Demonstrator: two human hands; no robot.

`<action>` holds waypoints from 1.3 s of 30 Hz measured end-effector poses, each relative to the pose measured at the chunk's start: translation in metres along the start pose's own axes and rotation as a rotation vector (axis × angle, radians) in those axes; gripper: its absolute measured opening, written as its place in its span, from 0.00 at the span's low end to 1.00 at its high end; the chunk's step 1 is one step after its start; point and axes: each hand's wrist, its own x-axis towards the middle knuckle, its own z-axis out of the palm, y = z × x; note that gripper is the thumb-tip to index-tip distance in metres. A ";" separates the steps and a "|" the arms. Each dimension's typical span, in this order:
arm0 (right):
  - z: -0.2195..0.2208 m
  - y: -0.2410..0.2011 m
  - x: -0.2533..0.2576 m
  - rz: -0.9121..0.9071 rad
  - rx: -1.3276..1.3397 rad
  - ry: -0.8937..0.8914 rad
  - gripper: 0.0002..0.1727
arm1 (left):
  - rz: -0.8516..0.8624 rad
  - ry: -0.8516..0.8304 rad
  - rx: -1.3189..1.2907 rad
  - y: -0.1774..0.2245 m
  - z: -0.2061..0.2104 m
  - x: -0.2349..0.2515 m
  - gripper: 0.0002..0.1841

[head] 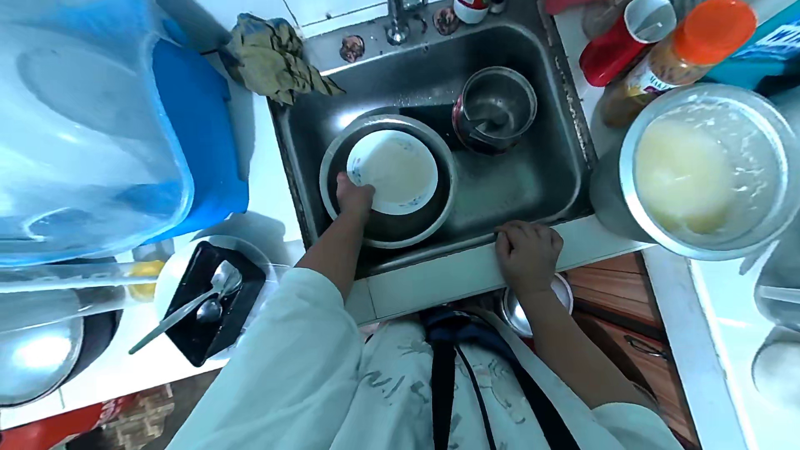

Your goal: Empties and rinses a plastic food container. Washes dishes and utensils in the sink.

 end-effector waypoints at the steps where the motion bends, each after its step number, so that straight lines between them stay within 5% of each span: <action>1: -0.001 0.000 0.000 0.004 0.000 -0.010 0.21 | 0.006 -0.010 -0.018 0.001 -0.005 -0.001 0.42; 7: -0.004 0.000 0.002 0.019 0.008 -0.059 0.21 | -0.006 0.003 0.020 0.033 -0.044 -0.020 0.41; 16: -0.006 -0.001 0.003 0.023 -0.007 -0.042 0.21 | 0.445 0.017 0.683 0.107 -0.083 -0.076 0.35; 18: -0.005 -0.002 0.002 0.017 0.000 -0.035 0.21 | 0.496 0.034 0.614 0.109 -0.087 -0.077 0.35; 20: -0.003 -0.001 0.002 0.006 0.001 -0.010 0.21 | 0.483 0.029 0.279 0.104 -0.084 -0.068 0.36; 23: 0.001 0.001 0.001 0.005 -0.006 0.011 0.21 | 0.344 -0.128 -0.392 0.102 -0.050 -0.062 0.42; 26: 0.002 0.002 0.002 0.007 -0.016 0.018 0.20 | 0.181 -0.275 -0.615 0.130 0.004 -0.072 0.42; 32: 0.001 0.001 0.001 0.028 -0.019 -0.006 0.20 | 0.165 -0.383 -0.555 0.178 0.110 -0.058 0.37; 39: 0.000 0.000 0.001 0.033 0.011 0.022 0.18 | 0.095 -0.321 -0.349 0.194 0.156 -0.032 0.40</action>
